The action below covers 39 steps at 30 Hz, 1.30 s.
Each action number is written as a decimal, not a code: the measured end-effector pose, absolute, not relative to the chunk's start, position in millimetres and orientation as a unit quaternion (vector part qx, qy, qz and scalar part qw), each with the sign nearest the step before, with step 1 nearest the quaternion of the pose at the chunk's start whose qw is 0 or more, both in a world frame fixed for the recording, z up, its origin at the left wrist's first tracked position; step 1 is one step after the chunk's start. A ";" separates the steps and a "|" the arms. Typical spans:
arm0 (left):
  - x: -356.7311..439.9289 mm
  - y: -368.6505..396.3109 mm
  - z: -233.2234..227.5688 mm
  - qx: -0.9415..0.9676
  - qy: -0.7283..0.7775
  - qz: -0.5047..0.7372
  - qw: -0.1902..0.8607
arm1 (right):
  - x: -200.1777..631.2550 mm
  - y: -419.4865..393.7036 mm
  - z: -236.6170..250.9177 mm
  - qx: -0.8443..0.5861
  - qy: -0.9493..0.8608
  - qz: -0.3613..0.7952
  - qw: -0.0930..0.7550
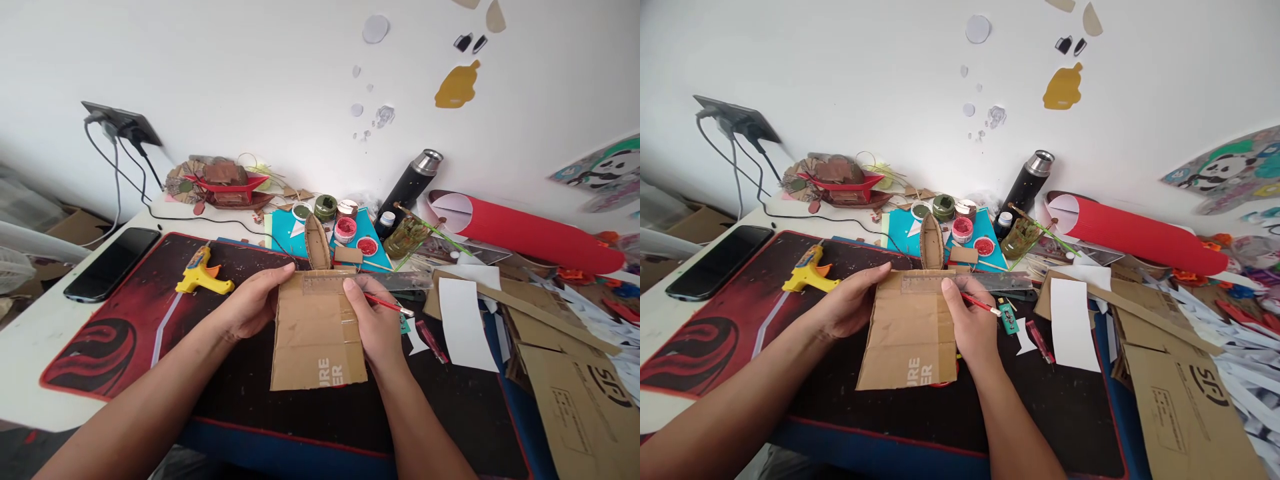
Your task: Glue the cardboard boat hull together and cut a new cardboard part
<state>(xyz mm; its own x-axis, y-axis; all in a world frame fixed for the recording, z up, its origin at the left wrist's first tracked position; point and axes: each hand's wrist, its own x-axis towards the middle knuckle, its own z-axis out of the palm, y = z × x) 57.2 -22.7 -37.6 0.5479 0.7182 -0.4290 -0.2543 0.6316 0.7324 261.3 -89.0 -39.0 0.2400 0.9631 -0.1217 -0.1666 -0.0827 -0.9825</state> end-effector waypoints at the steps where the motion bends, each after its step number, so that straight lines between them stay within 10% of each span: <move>1: 57.0 -22.7 -37.7 0.313 0.373 0.296 0.822 | 261.4 -89.1 -39.2 -0.544 -0.366 0.496 0.569; 26: 51.5 -20.0 -28.0 0.414 0.397 0.283 0.769 | 256.9 -87.3 -35.5 -0.564 -0.447 0.447 0.531; 39: 31.4 -3.8 -30.2 0.505 0.486 0.356 0.619 | 262.6 -94.9 -39.1 -0.502 -0.390 0.384 0.669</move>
<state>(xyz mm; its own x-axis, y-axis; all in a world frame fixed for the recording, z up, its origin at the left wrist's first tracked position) 31.4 -3.8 -30.2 0.2747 0.9306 -0.2418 0.0503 0.2372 0.9701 262.6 -94.9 -39.1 0.4000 0.9063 0.1367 -0.1220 0.2005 -0.9721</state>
